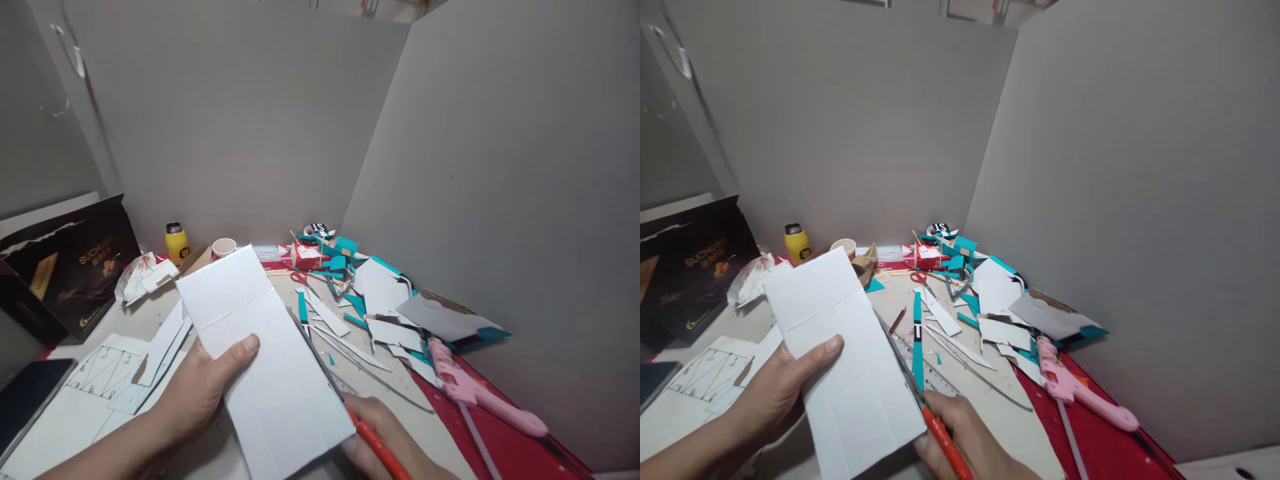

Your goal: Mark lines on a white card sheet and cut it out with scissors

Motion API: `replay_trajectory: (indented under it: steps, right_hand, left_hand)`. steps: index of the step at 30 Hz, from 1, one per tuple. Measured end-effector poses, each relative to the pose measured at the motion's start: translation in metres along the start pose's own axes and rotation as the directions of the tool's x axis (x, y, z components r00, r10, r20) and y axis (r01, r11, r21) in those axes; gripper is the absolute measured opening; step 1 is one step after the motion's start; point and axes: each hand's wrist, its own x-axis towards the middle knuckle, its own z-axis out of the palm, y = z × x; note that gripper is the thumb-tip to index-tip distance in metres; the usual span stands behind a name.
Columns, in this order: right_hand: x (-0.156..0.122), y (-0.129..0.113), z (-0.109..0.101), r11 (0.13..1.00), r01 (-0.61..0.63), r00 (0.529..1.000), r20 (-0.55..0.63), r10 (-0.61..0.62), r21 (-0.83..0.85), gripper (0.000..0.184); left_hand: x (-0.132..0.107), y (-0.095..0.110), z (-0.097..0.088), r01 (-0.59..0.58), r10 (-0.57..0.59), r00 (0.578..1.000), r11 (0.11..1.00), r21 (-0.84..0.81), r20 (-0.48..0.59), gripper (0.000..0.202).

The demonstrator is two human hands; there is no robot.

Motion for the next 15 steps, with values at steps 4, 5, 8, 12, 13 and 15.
replay_trajectory:
  steps: [4, 5, 8, 12, 13, 15]
  right_hand:
    - [-0.001, -0.001, 0.001, 1.000, 0.015, 0.999, -0.029, -0.015, -0.015, 0.040]
    - [-0.001, -0.001, 0.001, 1.000, 0.019, 0.999, -0.031, -0.020, -0.018, 0.040]
    - [-0.001, 0.001, 0.003, 0.999, 0.034, 0.999, -0.023, -0.034, -0.016, 0.038]
    - [-0.002, 0.010, 0.006, 0.999, 0.046, 0.999, -0.017, -0.045, 0.022, 0.039]
    - [-0.002, 0.012, 0.006, 0.999, 0.039, 0.999, -0.007, -0.039, 0.033, 0.040]
    - [-0.001, 0.016, 0.007, 0.999, 0.018, 1.000, 0.013, -0.018, 0.036, 0.041]
  left_hand:
    - [0.000, 0.000, -0.001, 0.002, -0.001, 1.000, 1.000, 0.014, -0.011, 0.074]
    - [0.000, 0.000, -0.001, 0.002, -0.002, 1.000, 1.000, 0.015, -0.011, 0.072]
    - [0.001, -0.001, 0.000, 0.009, -0.009, 1.000, 1.000, 0.014, -0.008, 0.068]
    - [0.002, -0.003, 0.000, 0.001, -0.001, 1.000, 1.000, 0.017, -0.002, 0.065]
    - [0.002, -0.003, 0.000, -0.002, 0.002, 1.000, 1.000, 0.017, 0.000, 0.066]
    - [0.003, -0.005, -0.001, -0.002, 0.002, 1.000, 1.000, 0.010, 0.005, 0.068]
